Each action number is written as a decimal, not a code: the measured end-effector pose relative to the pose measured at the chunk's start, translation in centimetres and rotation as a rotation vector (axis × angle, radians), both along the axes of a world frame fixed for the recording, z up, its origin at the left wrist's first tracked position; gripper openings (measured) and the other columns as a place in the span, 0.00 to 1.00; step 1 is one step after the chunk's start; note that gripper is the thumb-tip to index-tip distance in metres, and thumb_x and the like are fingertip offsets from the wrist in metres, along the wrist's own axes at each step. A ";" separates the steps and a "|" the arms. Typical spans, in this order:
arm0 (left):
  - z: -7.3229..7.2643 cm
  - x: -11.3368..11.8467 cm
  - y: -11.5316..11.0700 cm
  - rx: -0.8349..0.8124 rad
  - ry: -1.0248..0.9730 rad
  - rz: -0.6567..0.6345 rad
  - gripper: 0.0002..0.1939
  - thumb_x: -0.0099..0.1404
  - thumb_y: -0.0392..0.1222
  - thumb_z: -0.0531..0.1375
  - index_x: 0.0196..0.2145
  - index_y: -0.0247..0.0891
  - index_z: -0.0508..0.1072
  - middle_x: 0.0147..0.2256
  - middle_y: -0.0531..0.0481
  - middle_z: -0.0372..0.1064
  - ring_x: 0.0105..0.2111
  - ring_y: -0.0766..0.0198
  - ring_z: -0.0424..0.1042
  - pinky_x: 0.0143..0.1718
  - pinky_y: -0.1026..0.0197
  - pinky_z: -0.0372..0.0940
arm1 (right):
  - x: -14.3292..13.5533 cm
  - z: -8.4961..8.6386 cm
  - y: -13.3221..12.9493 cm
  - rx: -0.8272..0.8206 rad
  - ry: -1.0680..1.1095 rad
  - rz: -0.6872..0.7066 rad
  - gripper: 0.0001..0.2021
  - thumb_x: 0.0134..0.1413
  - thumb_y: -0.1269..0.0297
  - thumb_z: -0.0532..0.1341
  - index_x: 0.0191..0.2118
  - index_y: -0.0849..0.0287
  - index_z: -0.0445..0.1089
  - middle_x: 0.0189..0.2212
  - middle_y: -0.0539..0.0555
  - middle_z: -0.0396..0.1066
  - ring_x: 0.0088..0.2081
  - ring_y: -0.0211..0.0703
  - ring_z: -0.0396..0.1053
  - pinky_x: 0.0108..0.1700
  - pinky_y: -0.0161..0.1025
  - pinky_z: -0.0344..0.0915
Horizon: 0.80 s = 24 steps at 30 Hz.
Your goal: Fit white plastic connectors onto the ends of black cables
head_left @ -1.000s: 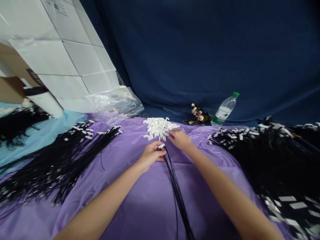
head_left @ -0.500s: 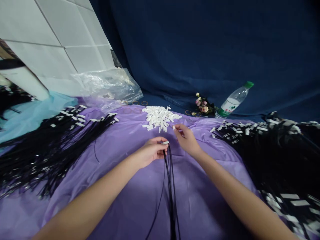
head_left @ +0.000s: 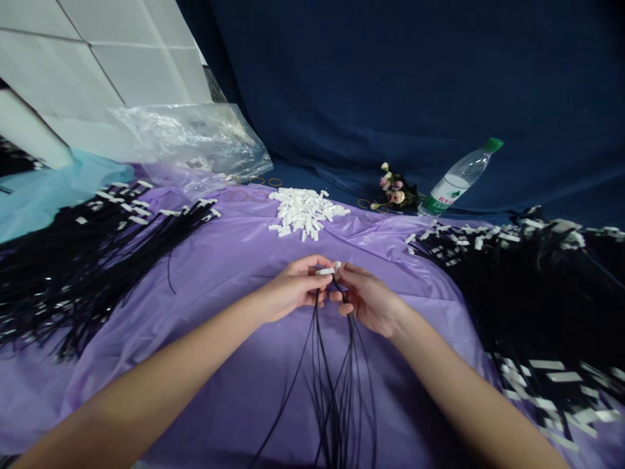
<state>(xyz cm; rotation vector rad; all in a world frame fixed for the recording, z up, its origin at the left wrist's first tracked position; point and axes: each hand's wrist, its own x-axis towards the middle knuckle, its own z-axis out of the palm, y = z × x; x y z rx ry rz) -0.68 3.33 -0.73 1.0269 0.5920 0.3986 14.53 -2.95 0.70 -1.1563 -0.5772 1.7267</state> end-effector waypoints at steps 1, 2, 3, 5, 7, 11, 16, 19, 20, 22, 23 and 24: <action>0.1 0.0 -0.1 -0.027 -0.013 -0.028 0.11 0.60 0.41 0.62 0.39 0.40 0.66 0.27 0.56 0.60 0.24 0.73 0.61 0.28 0.64 0.61 | 0.4 0.2 -0.1 -0.017 -0.011 0.019 0.09 0.53 0.61 0.62 0.36 0.58 0.64 0.28 0.48 0.65 0.20 0.29 0.61 0.16 0.24 0.51; 0.2 0.0 -0.2 -0.059 -0.022 -0.053 0.11 0.60 0.41 0.62 0.39 0.40 0.65 0.26 0.57 0.58 0.23 0.74 0.59 0.26 0.65 0.59 | 0.7 0.5 -0.3 -0.029 -0.028 0.031 0.09 0.52 0.62 0.62 0.37 0.57 0.64 0.29 0.48 0.65 0.20 0.28 0.61 0.14 0.23 0.48; 0.4 0.0 -0.2 -0.092 -0.021 -0.076 0.10 0.60 0.41 0.62 0.39 0.41 0.65 0.26 0.58 0.56 0.22 0.74 0.57 0.23 0.67 0.56 | 1.1 0.8 -0.5 -0.039 -0.043 0.036 0.09 0.52 0.62 0.63 0.37 0.56 0.64 0.29 0.47 0.65 0.19 0.28 0.61 0.14 0.23 0.46; 0.7 -0.1 -0.2 -0.138 0.009 -0.106 0.10 0.60 0.41 0.62 0.38 0.42 0.64 0.25 0.58 0.53 0.21 0.76 0.54 0.20 0.69 0.48 | 1.8 1.3 -0.8 -0.049 -0.107 0.037 0.09 0.51 0.61 0.63 0.37 0.55 0.63 0.30 0.46 0.64 0.18 0.27 0.60 0.13 0.22 0.43; 0.9 -0.2 -0.2 -0.129 0.067 -0.125 0.10 0.60 0.41 0.62 0.37 0.42 0.64 0.25 0.58 0.52 0.19 0.77 0.51 0.18 0.69 0.40 | 2.3 1.7 -1.1 -0.053 -0.243 0.049 0.10 0.52 0.59 0.62 0.38 0.54 0.63 0.29 0.45 0.62 0.18 0.26 0.60 0.13 0.22 0.43; 1.3 -0.3 -0.2 -0.024 0.197 -0.222 0.10 0.61 0.45 0.61 0.39 0.43 0.65 0.24 0.57 0.52 0.17 0.76 0.49 0.17 0.67 0.35 | 2.9 2.2 -1.7 0.030 -0.602 0.128 0.10 0.57 0.55 0.57 0.38 0.54 0.62 0.23 0.43 0.56 0.17 0.26 0.57 0.14 0.22 0.46; 2.1 -0.5 -0.3 -0.039 0.187 -0.367 0.13 0.62 0.50 0.60 0.40 0.43 0.64 0.25 0.56 0.55 0.17 0.76 0.46 0.15 0.68 0.33 | 3.8 3.7 -1.3 0.352 -0.909 0.067 0.10 0.59 0.55 0.55 0.39 0.55 0.65 0.25 0.45 0.56 0.18 0.26 0.53 0.17 0.25 0.54; 2.7 -0.9 -0.4 -0.053 0.150 -0.447 0.14 0.62 0.50 0.60 0.43 0.43 0.65 0.25 0.56 0.54 0.17 0.76 0.45 0.14 0.69 0.35 | 4.5 5.9 -0.8 0.489 -1.027 -0.067 0.11 0.59 0.55 0.57 0.40 0.56 0.67 0.24 0.46 0.56 0.19 0.27 0.54 0.18 0.26 0.54; 2.9 -1.1 -0.5 -0.056 0.142 -0.473 0.15 0.62 0.50 0.60 0.43 0.43 0.65 0.25 0.56 0.54 0.17 0.76 0.45 0.14 0.69 0.36 | 4.8 6.8 -0.7 0.509 -1.040 -0.109 0.11 0.58 0.55 0.58 0.40 0.56 0.68 0.24 0.46 0.56 0.19 0.27 0.54 0.17 0.26 0.54; 3.1 -1.3 -0.9 -0.070 0.142 -0.542 0.14 0.62 0.50 0.59 0.43 0.43 0.65 0.25 0.56 0.55 0.16 0.76 0.45 0.14 0.69 0.37 | 5.2 8.5 -0.5 0.545 -1.074 -0.211 0.10 0.58 0.56 0.59 0.40 0.56 0.69 0.24 0.46 0.56 0.19 0.27 0.54 0.18 0.27 0.54; 3.2 -1.3 -1.1 -0.079 0.148 -0.585 0.14 0.63 0.50 0.59 0.43 0.43 0.66 0.26 0.56 0.56 0.16 0.76 0.45 0.14 0.69 0.38 | 5.4 9.3 -0.4 0.567 -1.090 -0.277 0.10 0.58 0.57 0.59 0.41 0.56 0.70 0.24 0.46 0.56 0.19 0.26 0.54 0.18 0.27 0.54; 3.2 -1.2 -1.5 -0.082 0.154 -0.623 0.13 0.63 0.51 0.58 0.43 0.42 0.66 0.26 0.55 0.56 0.16 0.75 0.46 0.13 0.69 0.39 | 5.6 10.1 -0.4 0.589 -1.096 -0.347 0.09 0.58 0.58 0.59 0.41 0.57 0.70 0.23 0.46 0.56 0.19 0.26 0.53 0.18 0.27 0.53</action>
